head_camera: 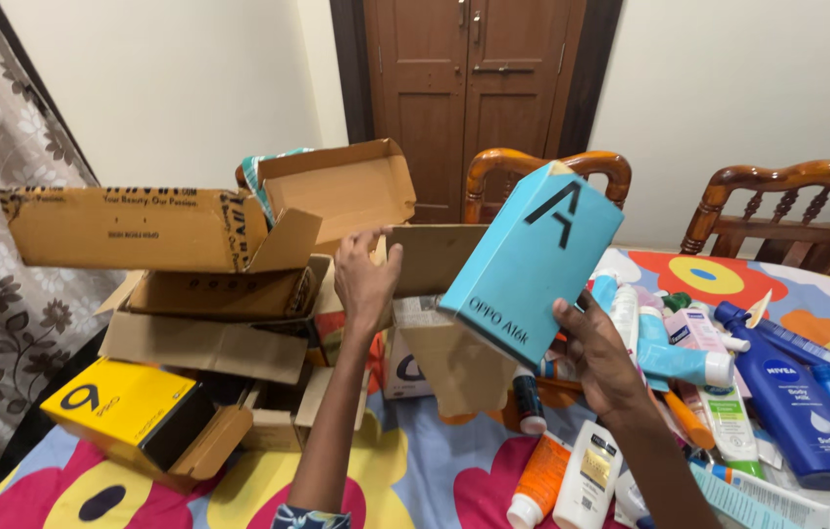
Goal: The person folds a newspaper and places it into a cardboard box. They then pick up several small product boxes and tubes from the table and place them into the same box. The person continues to arrange items inside the box.
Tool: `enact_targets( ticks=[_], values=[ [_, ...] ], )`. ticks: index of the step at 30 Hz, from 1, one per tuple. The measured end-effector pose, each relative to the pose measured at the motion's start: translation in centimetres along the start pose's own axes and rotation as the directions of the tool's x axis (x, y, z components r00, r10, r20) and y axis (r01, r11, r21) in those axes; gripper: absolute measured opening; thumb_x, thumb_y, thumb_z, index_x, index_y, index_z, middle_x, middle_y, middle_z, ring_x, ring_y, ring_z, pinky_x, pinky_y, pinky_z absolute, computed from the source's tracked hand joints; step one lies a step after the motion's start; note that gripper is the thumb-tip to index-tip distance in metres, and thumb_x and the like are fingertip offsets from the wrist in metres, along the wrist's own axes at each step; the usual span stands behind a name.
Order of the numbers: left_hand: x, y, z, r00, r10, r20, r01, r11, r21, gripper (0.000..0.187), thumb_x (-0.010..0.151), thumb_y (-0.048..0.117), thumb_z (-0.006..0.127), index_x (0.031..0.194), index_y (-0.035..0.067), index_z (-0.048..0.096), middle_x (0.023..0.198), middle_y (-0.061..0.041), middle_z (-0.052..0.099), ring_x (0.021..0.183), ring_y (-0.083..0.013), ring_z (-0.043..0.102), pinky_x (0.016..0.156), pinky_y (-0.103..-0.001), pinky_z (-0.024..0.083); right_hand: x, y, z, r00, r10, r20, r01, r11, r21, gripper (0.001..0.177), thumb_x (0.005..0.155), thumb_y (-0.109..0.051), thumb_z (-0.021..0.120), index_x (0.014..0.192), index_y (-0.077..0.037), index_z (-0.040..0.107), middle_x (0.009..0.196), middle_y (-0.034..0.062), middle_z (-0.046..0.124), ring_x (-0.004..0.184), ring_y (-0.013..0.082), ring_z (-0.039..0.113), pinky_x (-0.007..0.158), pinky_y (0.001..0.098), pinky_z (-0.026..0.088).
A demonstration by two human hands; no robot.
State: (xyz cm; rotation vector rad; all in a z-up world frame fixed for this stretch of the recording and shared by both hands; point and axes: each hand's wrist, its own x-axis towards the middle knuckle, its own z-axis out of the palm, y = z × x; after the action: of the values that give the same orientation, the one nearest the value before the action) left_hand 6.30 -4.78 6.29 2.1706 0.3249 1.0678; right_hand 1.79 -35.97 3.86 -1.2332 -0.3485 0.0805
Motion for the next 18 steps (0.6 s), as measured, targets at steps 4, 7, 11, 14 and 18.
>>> enact_targets(
  ticks=[4, 7, 11, 14, 18],
  values=[
    [-0.7, -4.3, 3.4, 0.996, 0.028, 0.089, -0.027, 1.000, -0.011, 0.036, 0.087, 0.017, 0.064, 0.121, 0.023, 0.074, 0.134, -0.017, 0.064, 0.117, -0.0347, 0.064, 0.099, -0.046, 0.051, -0.1, -0.4, -0.4, 0.999, -0.033, -0.032, 0.030, 0.995, -0.097, 0.078, 0.083, -0.042, 0.072, 0.149, -0.009, 0.047, 0.130, 0.0029, 0.062, 0.111, 0.0150, 0.063, 0.082, 0.0345, 0.052],
    [-2.2, -5.5, 3.9, 0.984, 0.037, 0.174, 0.000, 0.978, -0.208, 0.047, 0.094, 0.012, 0.052, 0.139, 0.023, 0.063, 0.139, -0.010, 0.066, 0.123, -0.0323, 0.067, 0.105, -0.043, 0.051, 0.5, -0.9, -0.3, 0.995, -0.101, 0.001, 0.101, 0.990, -0.095, 0.086, 0.080, -0.038, 0.075, 0.154, -0.008, 0.042, 0.133, 0.0052, 0.061, 0.111, 0.0183, 0.062, 0.087, 0.0374, 0.054],
    [-5.2, -5.6, 2.7, 0.981, 0.013, 0.194, 0.025, 0.980, -0.196, 0.054, 0.096, 0.014, 0.049, 0.149, 0.027, 0.052, 0.150, -0.011, 0.054, 0.130, -0.0350, 0.060, 0.110, -0.044, 0.045, 1.4, -1.2, 0.2, 1.000, -0.019, 0.024, 0.023, 0.980, -0.197, 0.095, 0.078, -0.044, 0.072, 0.159, -0.016, 0.029, 0.131, 0.0056, 0.060, 0.112, 0.0168, 0.062, 0.087, 0.0330, 0.053],
    [-5.8, -5.1, 2.1, 0.978, -0.025, 0.207, 0.077, 0.967, -0.245, 0.052, 0.101, 0.024, 0.047, 0.152, 0.030, 0.045, 0.154, -0.009, 0.050, 0.134, -0.0345, 0.055, 0.112, -0.045, 0.042, 2.4, -0.7, 0.2, 0.974, 0.179, 0.137, -0.130, 0.943, -0.307, 0.098, 0.082, -0.053, 0.069, 0.165, -0.016, 0.031, 0.114, 0.0067, 0.059, 0.094, 0.0178, 0.057, 0.073, 0.0330, 0.048],
    [-6.1, -4.7, 1.4, 0.980, 0.008, 0.201, 0.062, 0.940, -0.337, 0.061, 0.100, 0.032, 0.045, 0.159, 0.028, 0.030, 0.154, -0.014, 0.050, 0.134, -0.0371, 0.053, 0.110, -0.047, 0.043, 4.7, 1.2, 0.2, 0.903, 0.418, 0.102, -0.324, 0.817, -0.477, 0.099, 0.081, -0.055, 0.068, 0.160, -0.013, 0.025, 0.089, 0.0064, 0.056, 0.077, 0.0167, 0.055, 0.065, 0.0333, 0.047]
  ],
)
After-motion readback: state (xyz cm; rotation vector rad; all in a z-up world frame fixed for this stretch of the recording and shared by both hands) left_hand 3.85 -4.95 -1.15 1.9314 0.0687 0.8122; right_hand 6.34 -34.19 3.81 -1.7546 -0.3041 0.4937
